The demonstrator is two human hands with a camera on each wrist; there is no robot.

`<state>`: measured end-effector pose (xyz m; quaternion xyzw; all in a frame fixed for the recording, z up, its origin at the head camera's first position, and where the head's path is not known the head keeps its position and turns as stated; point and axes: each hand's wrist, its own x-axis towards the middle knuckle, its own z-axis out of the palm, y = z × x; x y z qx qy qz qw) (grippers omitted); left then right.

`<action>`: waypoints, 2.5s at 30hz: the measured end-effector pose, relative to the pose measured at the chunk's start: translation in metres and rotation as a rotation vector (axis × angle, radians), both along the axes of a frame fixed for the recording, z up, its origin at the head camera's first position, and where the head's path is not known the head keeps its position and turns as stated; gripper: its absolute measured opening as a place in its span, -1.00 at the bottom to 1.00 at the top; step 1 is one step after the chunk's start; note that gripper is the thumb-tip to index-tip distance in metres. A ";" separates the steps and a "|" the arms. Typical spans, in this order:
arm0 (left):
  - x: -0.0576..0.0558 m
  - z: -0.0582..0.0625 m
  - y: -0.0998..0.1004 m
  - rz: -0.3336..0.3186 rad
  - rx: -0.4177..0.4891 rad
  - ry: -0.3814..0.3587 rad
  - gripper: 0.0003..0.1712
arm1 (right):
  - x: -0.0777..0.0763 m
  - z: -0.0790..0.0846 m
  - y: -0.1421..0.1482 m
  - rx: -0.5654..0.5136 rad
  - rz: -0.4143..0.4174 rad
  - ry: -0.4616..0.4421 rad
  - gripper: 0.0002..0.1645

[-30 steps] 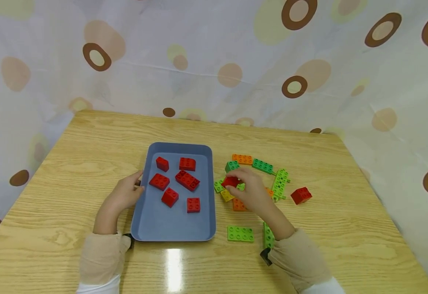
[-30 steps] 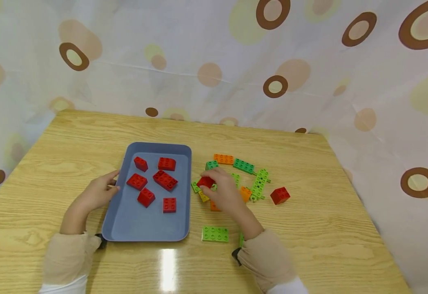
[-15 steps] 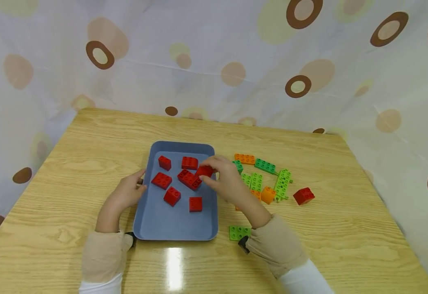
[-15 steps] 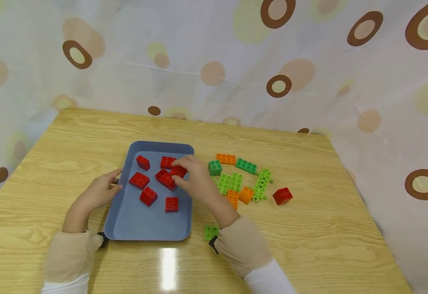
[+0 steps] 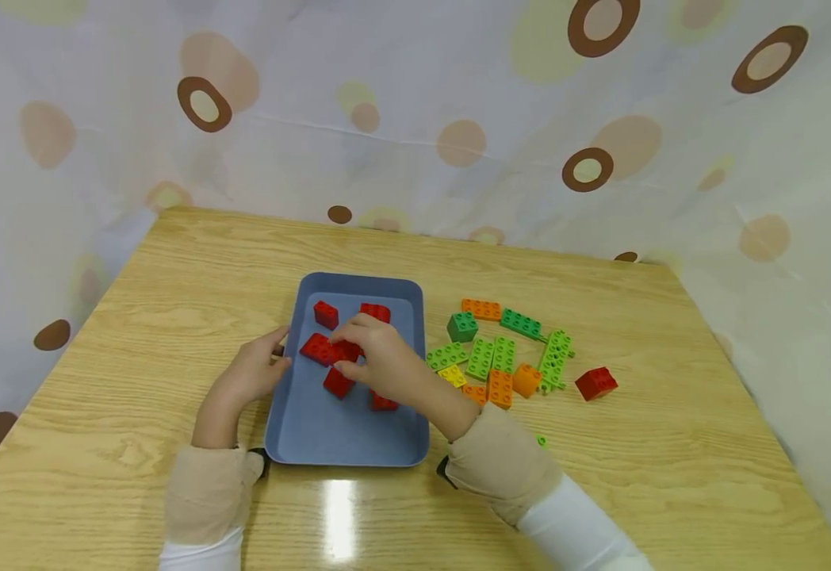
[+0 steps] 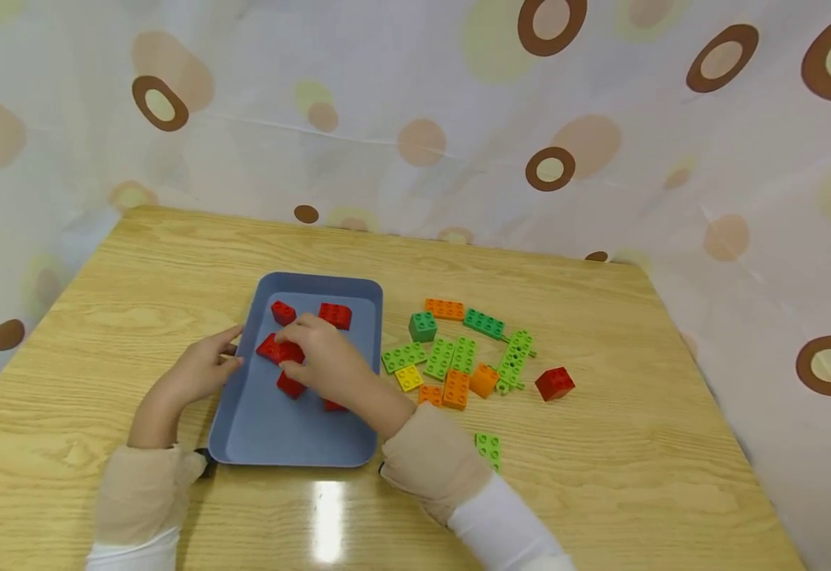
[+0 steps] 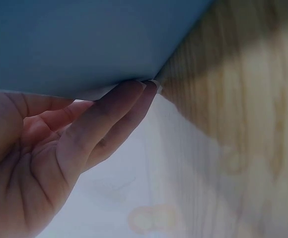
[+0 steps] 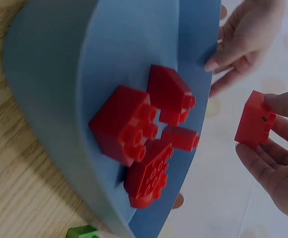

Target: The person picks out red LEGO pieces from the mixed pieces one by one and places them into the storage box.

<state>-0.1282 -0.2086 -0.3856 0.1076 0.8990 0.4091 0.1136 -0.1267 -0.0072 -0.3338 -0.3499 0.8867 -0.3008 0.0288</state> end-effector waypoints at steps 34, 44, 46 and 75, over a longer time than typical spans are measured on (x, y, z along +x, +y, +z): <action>-0.001 0.004 -0.001 -0.008 0.016 0.003 -0.43 | 0.010 -0.029 -0.050 0.443 0.362 -0.118 -0.72; 0.000 0.001 -0.001 -0.008 0.004 -0.022 -0.42 | 0.014 -0.039 -0.049 0.447 0.352 -0.129 -0.66; 0.000 0.001 -0.001 -0.007 0.003 -0.026 -0.42 | 0.015 -0.040 -0.049 0.449 0.346 -0.131 -0.64; 0.001 -0.001 0.002 0.009 0.024 0.023 -0.43 | 0.003 -0.025 0.079 -0.137 -0.142 0.102 -0.66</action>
